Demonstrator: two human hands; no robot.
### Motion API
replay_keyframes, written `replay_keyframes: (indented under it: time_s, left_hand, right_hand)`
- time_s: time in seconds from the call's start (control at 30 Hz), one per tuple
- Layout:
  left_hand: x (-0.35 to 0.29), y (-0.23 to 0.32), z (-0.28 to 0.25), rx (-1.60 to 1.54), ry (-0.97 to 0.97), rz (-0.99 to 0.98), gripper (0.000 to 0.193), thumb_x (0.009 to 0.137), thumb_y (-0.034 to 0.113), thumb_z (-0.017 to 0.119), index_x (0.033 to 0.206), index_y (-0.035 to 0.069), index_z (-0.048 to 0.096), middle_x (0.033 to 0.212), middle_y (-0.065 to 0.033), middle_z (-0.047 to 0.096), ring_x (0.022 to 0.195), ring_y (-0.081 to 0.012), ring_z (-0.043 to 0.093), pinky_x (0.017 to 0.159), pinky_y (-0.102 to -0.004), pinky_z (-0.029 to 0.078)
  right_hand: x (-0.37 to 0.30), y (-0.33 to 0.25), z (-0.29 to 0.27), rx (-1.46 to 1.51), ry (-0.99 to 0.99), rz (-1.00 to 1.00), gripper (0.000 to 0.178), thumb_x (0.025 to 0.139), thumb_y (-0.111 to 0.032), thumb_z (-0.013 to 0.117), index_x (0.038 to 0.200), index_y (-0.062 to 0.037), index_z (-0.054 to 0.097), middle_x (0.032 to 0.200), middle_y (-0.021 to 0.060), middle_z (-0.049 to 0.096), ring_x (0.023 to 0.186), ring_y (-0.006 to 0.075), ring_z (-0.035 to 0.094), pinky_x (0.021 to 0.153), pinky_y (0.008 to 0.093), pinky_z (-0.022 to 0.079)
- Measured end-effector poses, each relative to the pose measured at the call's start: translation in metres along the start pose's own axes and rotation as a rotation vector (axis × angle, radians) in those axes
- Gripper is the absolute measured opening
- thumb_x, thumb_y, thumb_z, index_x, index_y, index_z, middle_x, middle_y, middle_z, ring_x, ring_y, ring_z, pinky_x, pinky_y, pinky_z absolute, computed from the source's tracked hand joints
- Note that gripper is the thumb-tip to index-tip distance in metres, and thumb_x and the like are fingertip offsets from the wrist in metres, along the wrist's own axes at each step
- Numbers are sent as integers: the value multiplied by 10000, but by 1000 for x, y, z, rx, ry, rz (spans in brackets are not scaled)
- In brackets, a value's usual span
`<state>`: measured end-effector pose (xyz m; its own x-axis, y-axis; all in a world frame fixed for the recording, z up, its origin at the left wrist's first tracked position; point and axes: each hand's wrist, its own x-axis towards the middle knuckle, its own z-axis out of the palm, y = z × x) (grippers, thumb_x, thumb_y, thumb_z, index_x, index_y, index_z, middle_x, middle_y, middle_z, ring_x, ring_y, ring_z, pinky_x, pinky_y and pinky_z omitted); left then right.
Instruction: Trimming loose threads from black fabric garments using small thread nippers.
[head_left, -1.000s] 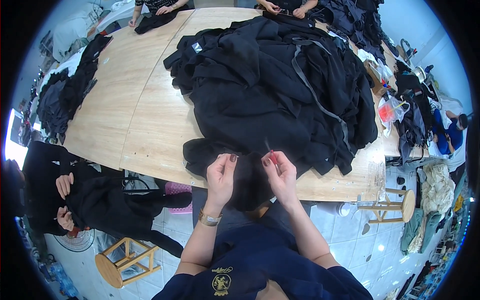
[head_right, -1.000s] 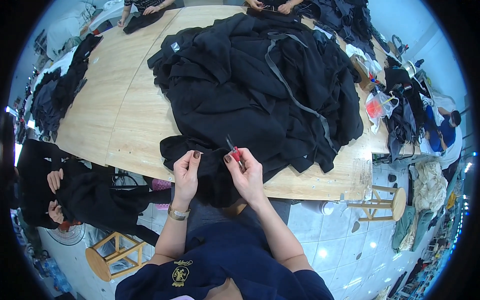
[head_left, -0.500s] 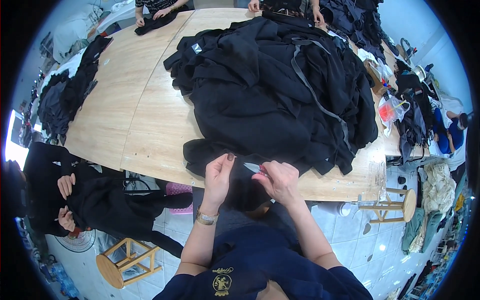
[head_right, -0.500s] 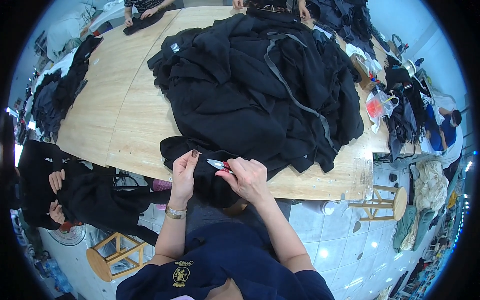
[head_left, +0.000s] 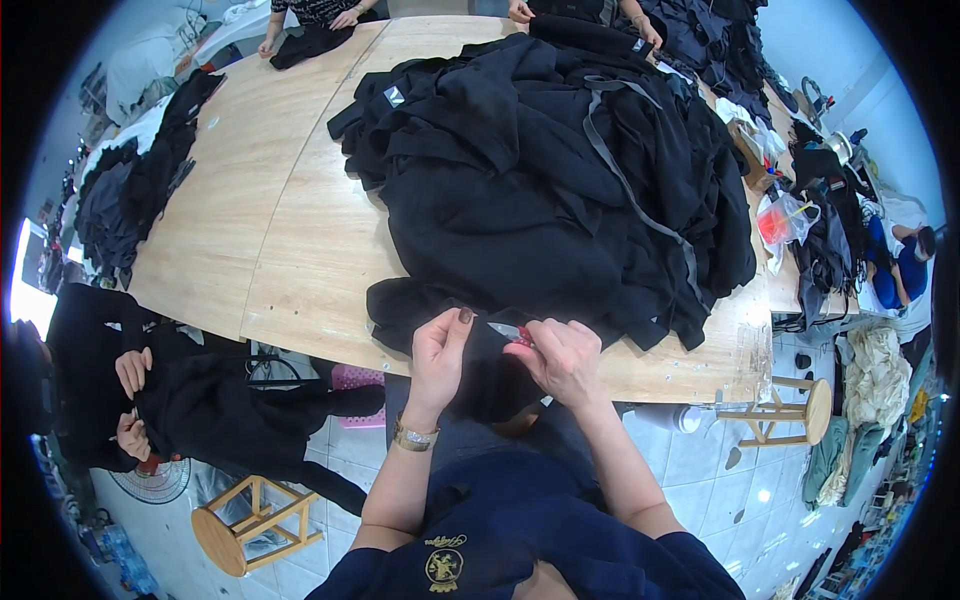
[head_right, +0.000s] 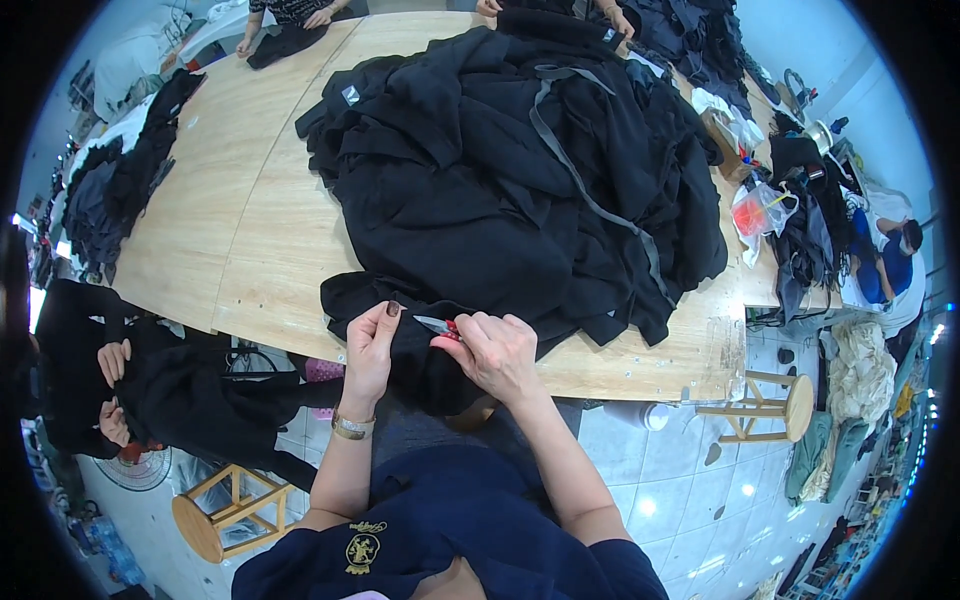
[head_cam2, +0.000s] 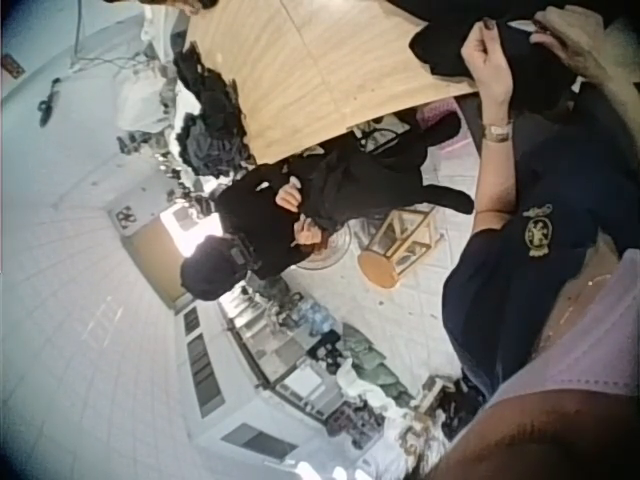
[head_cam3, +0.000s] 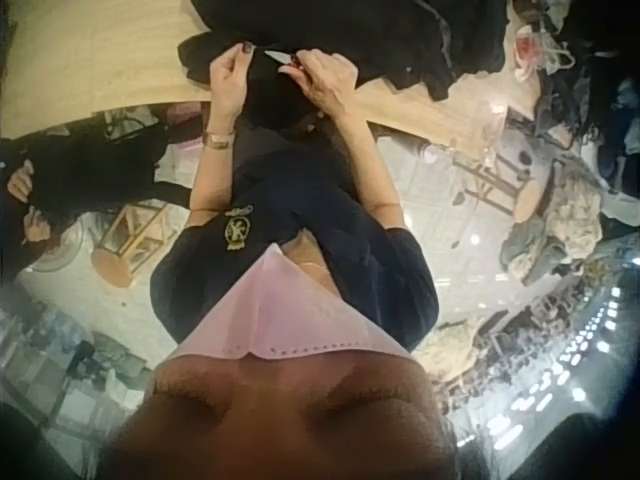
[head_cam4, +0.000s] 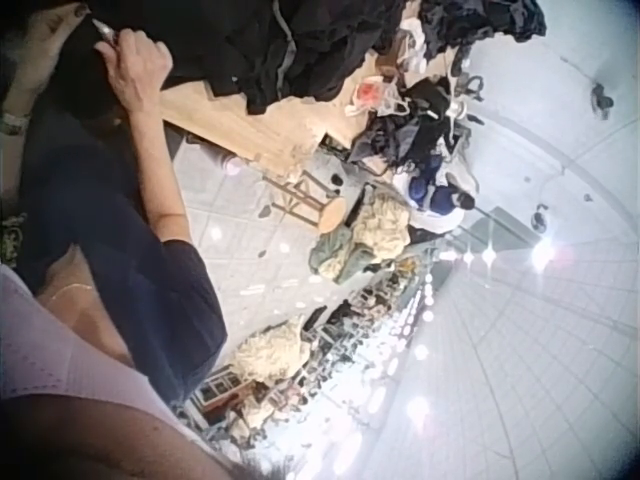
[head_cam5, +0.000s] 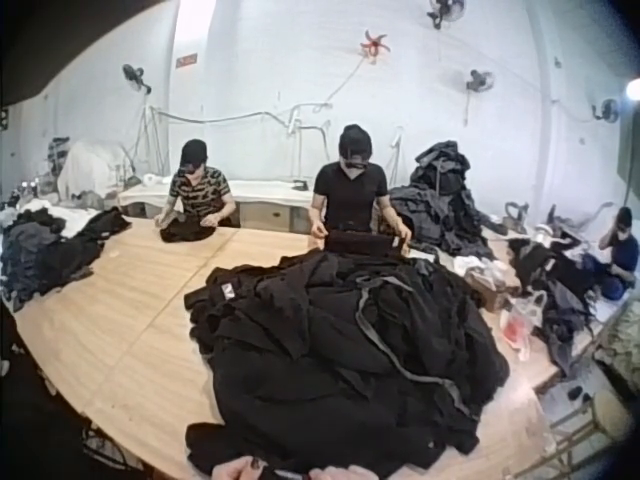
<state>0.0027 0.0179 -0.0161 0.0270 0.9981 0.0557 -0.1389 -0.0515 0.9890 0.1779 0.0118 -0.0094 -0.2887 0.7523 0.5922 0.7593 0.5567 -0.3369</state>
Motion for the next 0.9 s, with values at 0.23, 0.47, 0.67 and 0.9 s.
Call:
replay_keyframes:
  time_s: [0.23, 0.47, 0.67, 0.9]
  left_hand:
    - [0, 3, 0, 74, 15, 13, 298, 958, 207, 507, 767, -16, 563, 663, 29, 483, 635, -45, 395, 578, -222, 334]
    - [1, 1, -4, 106, -14, 8, 294, 953, 199, 512, 777, -31, 564, 669, 4, 475, 646, -62, 402, 593, -232, 341]
    - [1, 4, -3, 130, -23, 15, 294, 953, 193, 511, 779, -39, 563, 663, -3, 469, 642, -67, 403, 591, -234, 343]
    - [0, 1, -1, 146, 4, 39, 270, 944, 173, 520, 790, -42, 570, 665, -21, 485, 640, -86, 424, 593, -243, 354]
  right_hand:
    - [-2, 4, 3, 94, -35, 53, 320, 790, -387, 648, 795, -73, 587, 642, 16, 558, 539, 185, 548, 511, 285, 390]
    - [2, 6, -1, 88, -72, 31, 314, 790, -393, 646, 793, -86, 580, 637, 15, 549, 540, 187, 547, 522, 290, 388]
    - [7, 6, -5, 106, -119, 21, 296, 756, -332, 689, 809, -56, 593, 664, 40, 586, 557, 213, 561, 534, 309, 408]
    - [4, -5, 6, 910, 33, 674, 113, 846, -104, 644, 882, -20, 577, 611, -35, 481, 536, 31, 417, 501, 190, 344]
